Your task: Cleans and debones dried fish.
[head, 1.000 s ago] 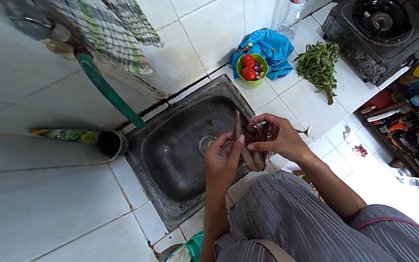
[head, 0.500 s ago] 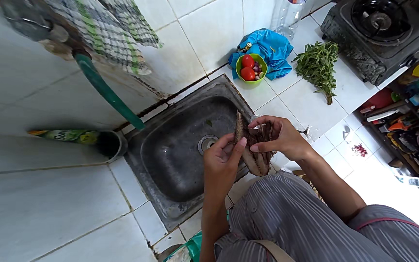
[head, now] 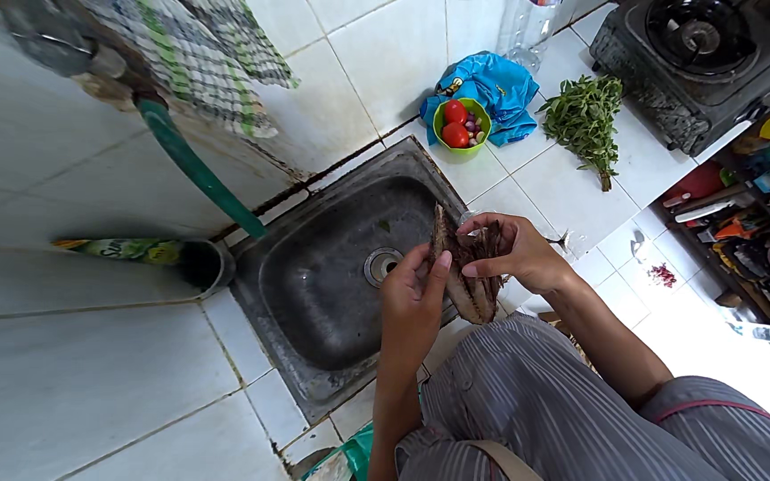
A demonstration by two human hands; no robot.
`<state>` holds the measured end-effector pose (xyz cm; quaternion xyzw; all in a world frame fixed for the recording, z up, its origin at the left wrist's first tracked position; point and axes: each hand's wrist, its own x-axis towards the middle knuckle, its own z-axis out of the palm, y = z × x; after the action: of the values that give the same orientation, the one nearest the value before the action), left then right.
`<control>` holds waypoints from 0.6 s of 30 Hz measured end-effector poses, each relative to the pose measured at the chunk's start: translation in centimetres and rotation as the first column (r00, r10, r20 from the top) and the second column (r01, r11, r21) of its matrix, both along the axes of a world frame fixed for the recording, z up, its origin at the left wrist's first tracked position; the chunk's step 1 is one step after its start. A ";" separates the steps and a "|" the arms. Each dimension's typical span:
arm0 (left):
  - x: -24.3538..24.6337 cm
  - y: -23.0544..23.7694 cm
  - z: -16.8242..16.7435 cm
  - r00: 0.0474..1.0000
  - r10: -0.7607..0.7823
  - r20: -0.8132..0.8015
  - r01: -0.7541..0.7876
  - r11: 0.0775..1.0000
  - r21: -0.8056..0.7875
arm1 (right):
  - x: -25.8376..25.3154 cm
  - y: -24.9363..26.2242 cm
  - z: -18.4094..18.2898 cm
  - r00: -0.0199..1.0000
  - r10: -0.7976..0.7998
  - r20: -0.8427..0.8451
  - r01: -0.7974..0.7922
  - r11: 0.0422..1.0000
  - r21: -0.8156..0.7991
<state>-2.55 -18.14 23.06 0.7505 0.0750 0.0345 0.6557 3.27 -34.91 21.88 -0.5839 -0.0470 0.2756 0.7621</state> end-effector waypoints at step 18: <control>0.0 -0.1 -0.1 0.998 0.038 0.040 -0.041 0.996 0.079 | -0.1 0.3 0.6 0.998 0.007 0.068 -0.001 0.995 -0.096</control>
<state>-2.55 -18.26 22.99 0.7737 0.0758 0.0649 0.6257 3.20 -34.59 22.50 -0.6289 -0.0607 0.2592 0.7305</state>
